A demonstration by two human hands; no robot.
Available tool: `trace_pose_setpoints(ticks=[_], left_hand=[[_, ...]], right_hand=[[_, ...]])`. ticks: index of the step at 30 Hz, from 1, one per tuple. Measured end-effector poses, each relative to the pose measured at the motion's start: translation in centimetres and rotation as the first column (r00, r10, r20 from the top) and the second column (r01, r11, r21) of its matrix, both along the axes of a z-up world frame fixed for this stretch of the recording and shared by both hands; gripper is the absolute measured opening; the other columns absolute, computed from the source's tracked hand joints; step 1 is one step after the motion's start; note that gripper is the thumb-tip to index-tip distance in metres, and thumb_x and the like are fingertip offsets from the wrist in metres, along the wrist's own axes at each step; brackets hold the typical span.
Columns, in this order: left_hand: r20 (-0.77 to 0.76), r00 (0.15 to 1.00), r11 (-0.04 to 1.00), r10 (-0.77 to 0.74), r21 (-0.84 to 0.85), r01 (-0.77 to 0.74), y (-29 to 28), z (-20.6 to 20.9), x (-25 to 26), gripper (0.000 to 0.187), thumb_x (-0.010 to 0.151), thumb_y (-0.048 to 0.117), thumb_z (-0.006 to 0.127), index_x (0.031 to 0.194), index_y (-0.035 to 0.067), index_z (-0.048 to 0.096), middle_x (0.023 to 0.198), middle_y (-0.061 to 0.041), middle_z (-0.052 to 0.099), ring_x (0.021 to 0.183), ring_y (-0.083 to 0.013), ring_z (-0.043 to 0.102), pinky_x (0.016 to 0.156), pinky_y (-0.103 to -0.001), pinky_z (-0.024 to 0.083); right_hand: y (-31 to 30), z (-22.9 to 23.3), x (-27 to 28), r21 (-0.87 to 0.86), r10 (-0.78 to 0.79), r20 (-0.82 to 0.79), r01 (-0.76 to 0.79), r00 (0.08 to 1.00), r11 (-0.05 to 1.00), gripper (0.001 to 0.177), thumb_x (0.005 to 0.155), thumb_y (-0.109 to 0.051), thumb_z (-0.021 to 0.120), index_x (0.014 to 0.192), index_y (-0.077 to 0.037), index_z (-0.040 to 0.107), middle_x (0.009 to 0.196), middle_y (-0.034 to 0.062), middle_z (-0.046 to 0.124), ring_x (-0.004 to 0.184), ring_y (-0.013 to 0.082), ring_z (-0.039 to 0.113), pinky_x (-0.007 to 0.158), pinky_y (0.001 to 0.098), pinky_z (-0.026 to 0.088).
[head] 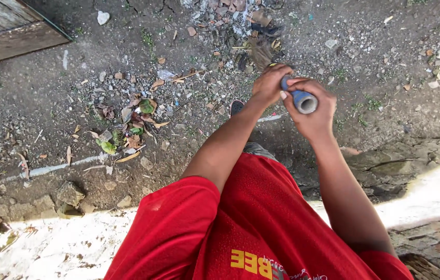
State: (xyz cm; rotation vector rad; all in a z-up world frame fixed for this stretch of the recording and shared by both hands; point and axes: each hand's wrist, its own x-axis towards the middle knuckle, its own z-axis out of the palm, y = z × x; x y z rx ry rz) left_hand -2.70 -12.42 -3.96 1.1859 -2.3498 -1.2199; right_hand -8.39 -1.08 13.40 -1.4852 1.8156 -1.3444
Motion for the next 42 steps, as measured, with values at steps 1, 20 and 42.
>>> trace_pose_setpoints(ticks=[1, 20, 42], left_hand=[[0.002, 1.0, 1.0, 0.001, 0.003, -0.001, -0.2, -0.5, 0.4, 0.031, 0.086, 0.018, 0.065, 0.116, 0.025, 0.065, 0.131, 0.003, 0.064, 0.125, -0.0232, 0.06, 0.099, -0.041, 0.052], [0.26, 0.902, 0.938, 0.344, -0.13, -0.32, -3.7, 1.8, 24.1, 0.037, 0.068, 0.029, 0.085, 0.1, 0.021, 0.07, 0.105, -0.006, 0.074, 0.098, -0.0321, 0.072, 0.081, -0.046, 0.056], [-0.345, 0.935, 0.976, -0.084, -0.217, 0.008, -5.2, 7.3, 5.1, 0.03, 0.073, 0.018, 0.081, 0.096, 0.014, 0.062, 0.098, -0.006, 0.066, 0.099, -0.0314, 0.066, 0.081, -0.044, 0.053]], right_hand=[[-0.2, -0.5, -0.2, 0.003, 0.001, 0.002, -0.001, 1.0, 1.0, 0.016, 0.088, 0.003, 0.08, 0.101, 0.002, 0.07, 0.113, 0.0142, 0.076, 0.108, 0.0221, 0.074, 0.099, 0.0344, 0.058], [-8.8, -5.1, 9.9, -0.018, 0.423, 0.576, -0.507, 0.699, 0.862, 0.011, 0.093, 0.002, 0.073, 0.103, 0.0, 0.068, 0.116, 0.0102, 0.074, 0.118, 0.0199, 0.068, 0.108, 0.0368, 0.052], [-5.1, 5.1, 0.2, -0.063, 0.144, 0.113, -0.138, 0.983, 0.988, 0.01, 0.099, 0.007, 0.077, 0.104, 0.005, 0.069, 0.111, 0.0132, 0.074, 0.101, 0.0151, 0.071, 0.095, 0.0293, 0.057]])
